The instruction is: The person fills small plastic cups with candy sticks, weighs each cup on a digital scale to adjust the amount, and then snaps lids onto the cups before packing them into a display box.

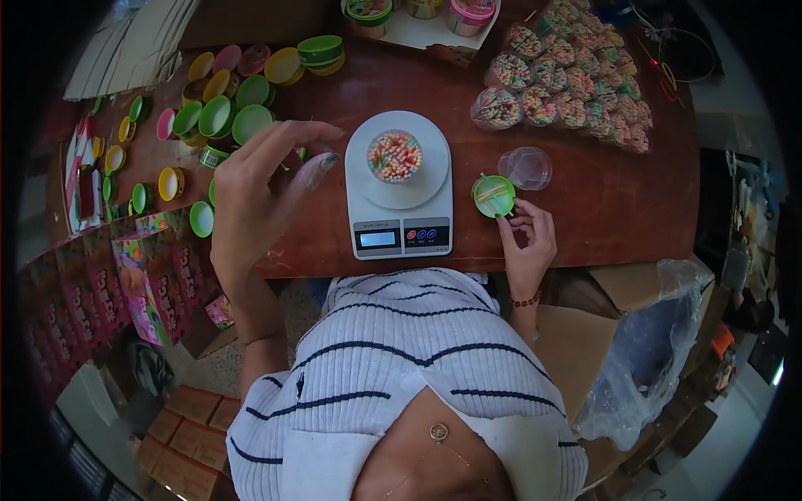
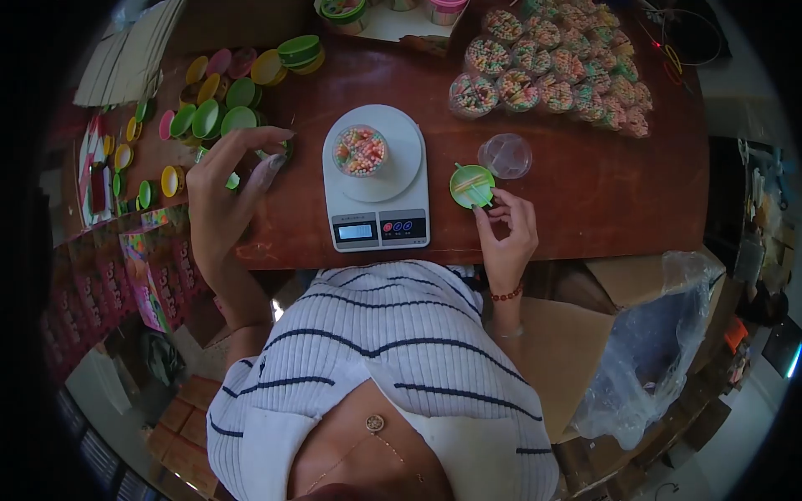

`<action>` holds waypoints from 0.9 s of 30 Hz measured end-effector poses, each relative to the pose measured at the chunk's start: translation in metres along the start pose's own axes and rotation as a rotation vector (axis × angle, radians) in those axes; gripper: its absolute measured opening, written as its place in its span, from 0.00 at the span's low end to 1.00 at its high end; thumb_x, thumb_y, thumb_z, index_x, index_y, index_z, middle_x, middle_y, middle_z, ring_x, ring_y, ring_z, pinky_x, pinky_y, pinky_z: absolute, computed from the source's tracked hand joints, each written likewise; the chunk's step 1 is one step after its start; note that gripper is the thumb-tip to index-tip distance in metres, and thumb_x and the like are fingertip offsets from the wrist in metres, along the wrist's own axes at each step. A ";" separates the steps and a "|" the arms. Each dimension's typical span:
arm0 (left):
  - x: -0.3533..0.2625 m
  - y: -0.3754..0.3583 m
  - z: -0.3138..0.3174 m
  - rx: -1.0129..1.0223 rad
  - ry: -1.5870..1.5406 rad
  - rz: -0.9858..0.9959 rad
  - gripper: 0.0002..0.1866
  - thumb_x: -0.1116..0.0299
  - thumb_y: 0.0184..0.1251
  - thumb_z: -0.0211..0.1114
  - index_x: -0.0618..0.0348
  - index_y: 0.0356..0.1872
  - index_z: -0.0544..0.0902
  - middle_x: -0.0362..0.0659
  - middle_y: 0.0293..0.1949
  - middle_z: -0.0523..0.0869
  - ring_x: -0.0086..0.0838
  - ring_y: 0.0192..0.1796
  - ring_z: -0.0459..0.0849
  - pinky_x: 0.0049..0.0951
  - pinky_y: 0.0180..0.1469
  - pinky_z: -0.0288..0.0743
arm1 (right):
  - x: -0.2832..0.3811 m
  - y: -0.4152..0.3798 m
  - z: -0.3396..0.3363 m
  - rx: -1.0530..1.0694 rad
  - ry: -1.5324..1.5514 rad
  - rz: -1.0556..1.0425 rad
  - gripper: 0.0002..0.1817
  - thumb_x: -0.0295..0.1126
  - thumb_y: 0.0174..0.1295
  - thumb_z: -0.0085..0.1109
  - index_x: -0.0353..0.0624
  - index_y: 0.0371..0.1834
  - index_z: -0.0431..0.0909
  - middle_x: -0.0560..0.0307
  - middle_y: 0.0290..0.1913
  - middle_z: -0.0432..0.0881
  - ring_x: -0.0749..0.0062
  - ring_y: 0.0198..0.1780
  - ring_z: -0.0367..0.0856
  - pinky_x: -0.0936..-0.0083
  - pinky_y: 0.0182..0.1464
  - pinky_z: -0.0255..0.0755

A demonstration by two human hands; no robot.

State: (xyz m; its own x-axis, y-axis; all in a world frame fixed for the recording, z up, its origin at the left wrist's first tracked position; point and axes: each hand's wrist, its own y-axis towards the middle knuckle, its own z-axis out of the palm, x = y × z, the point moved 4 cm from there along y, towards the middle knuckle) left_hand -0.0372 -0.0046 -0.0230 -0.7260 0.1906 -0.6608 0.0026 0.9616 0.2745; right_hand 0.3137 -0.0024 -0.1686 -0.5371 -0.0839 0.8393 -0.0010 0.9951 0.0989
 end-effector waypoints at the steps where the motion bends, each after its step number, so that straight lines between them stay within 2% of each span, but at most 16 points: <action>1: -0.003 -0.002 0.001 0.001 0.005 -0.003 0.14 0.78 0.63 0.73 0.59 0.49 0.89 0.43 0.40 0.91 0.24 0.32 0.85 0.24 0.32 0.77 | -0.001 -0.001 0.001 -0.012 0.015 0.003 0.20 0.16 0.58 0.73 0.38 0.55 0.85 0.53 0.48 0.84 0.72 0.39 0.85 0.75 0.42 0.80; 5: -0.033 -0.009 0.026 0.202 -0.135 -0.015 0.15 0.76 0.64 0.74 0.57 0.51 0.88 0.44 0.40 0.88 0.25 0.30 0.86 0.26 0.32 0.80 | 0.001 0.001 -0.001 0.015 -0.029 -0.037 0.18 0.15 0.60 0.70 0.38 0.54 0.85 0.53 0.44 0.84 0.72 0.39 0.86 0.75 0.42 0.81; 6: -0.044 -0.010 0.044 0.268 -0.163 0.007 0.17 0.75 0.64 0.74 0.57 0.54 0.86 0.45 0.43 0.88 0.32 0.34 0.89 0.33 0.36 0.83 | 0.005 0.002 -0.001 0.023 -0.045 -0.053 0.17 0.15 0.60 0.69 0.37 0.53 0.85 0.53 0.43 0.85 0.72 0.39 0.86 0.75 0.43 0.81; 8: -0.052 -0.013 0.095 0.340 -0.185 0.125 0.17 0.77 0.64 0.71 0.61 0.54 0.83 0.46 0.43 0.85 0.40 0.40 0.90 0.39 0.41 0.85 | 0.012 0.005 -0.003 0.019 -0.074 -0.072 0.16 0.15 0.61 0.69 0.37 0.52 0.85 0.53 0.42 0.85 0.71 0.39 0.87 0.74 0.43 0.81; 10: -0.053 -0.011 0.145 0.403 -0.149 0.187 0.16 0.80 0.60 0.68 0.65 0.51 0.81 0.47 0.43 0.83 0.45 0.45 0.88 0.40 0.47 0.84 | 0.015 0.009 -0.003 0.020 -0.016 -0.082 0.15 0.15 0.61 0.68 0.37 0.52 0.85 0.52 0.43 0.85 0.70 0.39 0.88 0.74 0.44 0.82; 11: -0.051 -0.007 0.167 0.400 -0.151 0.194 0.16 0.80 0.60 0.68 0.65 0.51 0.81 0.47 0.43 0.83 0.45 0.45 0.88 0.40 0.47 0.84 | 0.013 0.011 -0.004 0.037 -0.021 -0.087 0.17 0.15 0.60 0.69 0.38 0.52 0.85 0.52 0.45 0.85 0.68 0.39 0.88 0.74 0.44 0.82; 13: -0.050 0.000 0.201 0.316 -0.050 0.351 0.15 0.80 0.56 0.66 0.66 0.46 0.81 0.50 0.44 0.82 0.45 0.47 0.87 0.41 0.50 0.84 | 0.013 0.013 -0.005 0.033 -0.041 -0.087 0.18 0.16 0.59 0.70 0.38 0.53 0.85 0.52 0.46 0.85 0.68 0.40 0.88 0.73 0.45 0.82; 16: -0.047 0.002 0.228 0.357 0.082 0.379 0.14 0.78 0.56 0.66 0.65 0.45 0.82 0.51 0.44 0.82 0.45 0.49 0.86 0.42 0.53 0.83 | 0.014 0.011 -0.007 0.023 -0.086 -0.094 0.21 0.17 0.58 0.72 0.40 0.55 0.84 0.52 0.47 0.84 0.67 0.41 0.87 0.71 0.46 0.82; 18: -0.059 -0.003 0.203 0.308 0.038 0.434 0.11 0.75 0.58 0.66 0.65 0.43 0.82 0.51 0.43 0.82 0.42 0.48 0.87 0.40 0.51 0.83 | 0.019 0.012 -0.007 -0.003 -0.067 -0.084 0.20 0.17 0.58 0.73 0.39 0.55 0.85 0.53 0.50 0.85 0.67 0.44 0.86 0.71 0.49 0.81; 19: -0.073 -0.001 0.168 0.419 -0.079 0.358 0.13 0.75 0.61 0.68 0.64 0.46 0.82 0.51 0.46 0.84 0.39 0.48 0.89 0.37 0.47 0.84 | 0.023 0.011 -0.009 -0.020 -0.091 -0.102 0.20 0.17 0.58 0.73 0.40 0.54 0.85 0.52 0.49 0.84 0.67 0.43 0.85 0.70 0.48 0.80; 21: -0.092 0.018 0.072 0.417 -0.338 0.365 0.17 0.77 0.61 0.73 0.63 0.52 0.86 0.49 0.45 0.88 0.41 0.44 0.91 0.34 0.45 0.86 | 0.023 0.008 -0.014 -0.067 -0.094 -0.116 0.18 0.17 0.58 0.72 0.40 0.53 0.86 0.51 0.48 0.85 0.66 0.43 0.85 0.69 0.47 0.79; 23: -0.081 0.040 -0.022 0.040 -0.033 0.236 0.14 0.80 0.62 0.72 0.62 0.50 0.89 0.48 0.42 0.91 0.34 0.44 0.92 0.30 0.45 0.87 | 0.018 0.010 -0.016 -0.183 -0.091 -0.178 0.15 0.17 0.60 0.71 0.38 0.51 0.87 0.50 0.47 0.85 0.65 0.44 0.85 0.69 0.47 0.79; 24: -0.067 0.060 -0.063 -0.241 0.190 0.267 0.12 0.82 0.67 0.68 0.63 0.49 0.89 0.48 0.42 0.92 0.29 0.44 0.92 0.29 0.45 0.86 | 0.017 0.009 -0.018 -0.274 -0.106 -0.237 0.13 0.18 0.62 0.70 0.38 0.50 0.87 0.49 0.47 0.86 0.64 0.44 0.85 0.68 0.46 0.79; 25: -0.050 0.084 -0.099 -0.397 0.253 0.164 0.10 0.79 0.72 0.66 0.64 0.50 0.89 0.46 0.43 0.92 0.27 0.46 0.92 0.29 0.47 0.85 | 0.014 0.008 -0.019 -0.311 -0.118 -0.215 0.12 0.18 0.65 0.68 0.36 0.51 0.86 0.49 0.48 0.85 0.64 0.44 0.84 0.69 0.46 0.79; 26: -0.019 0.114 -0.133 -0.433 0.448 0.270 0.09 0.75 0.76 0.64 0.64 0.51 0.88 0.48 0.43 0.92 0.30 0.45 0.92 0.31 0.48 0.85 | 0.003 0.007 -0.021 -0.359 -0.044 -0.186 0.13 0.19 0.66 0.66 0.35 0.53 0.85 0.48 0.49 0.84 0.64 0.44 0.84 0.70 0.47 0.79; 27: 0.023 0.145 -0.161 -0.426 0.491 0.269 0.09 0.72 0.75 0.65 0.62 0.50 0.88 0.49 0.42 0.92 0.35 0.43 0.92 0.34 0.47 0.84 | -0.011 0.007 -0.022 -0.409 0.030 -0.157 0.13 0.19 0.67 0.65 0.35 0.54 0.85 0.48 0.50 0.83 0.65 0.44 0.84 0.71 0.47 0.79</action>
State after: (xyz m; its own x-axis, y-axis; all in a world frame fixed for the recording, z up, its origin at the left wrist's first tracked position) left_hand -0.1638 0.1074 0.1144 -0.9648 0.2032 -0.1671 0.0289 0.7130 0.7005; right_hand 0.3385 0.0046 -0.1651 -0.5323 -0.2398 0.8119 0.2570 0.8680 0.4249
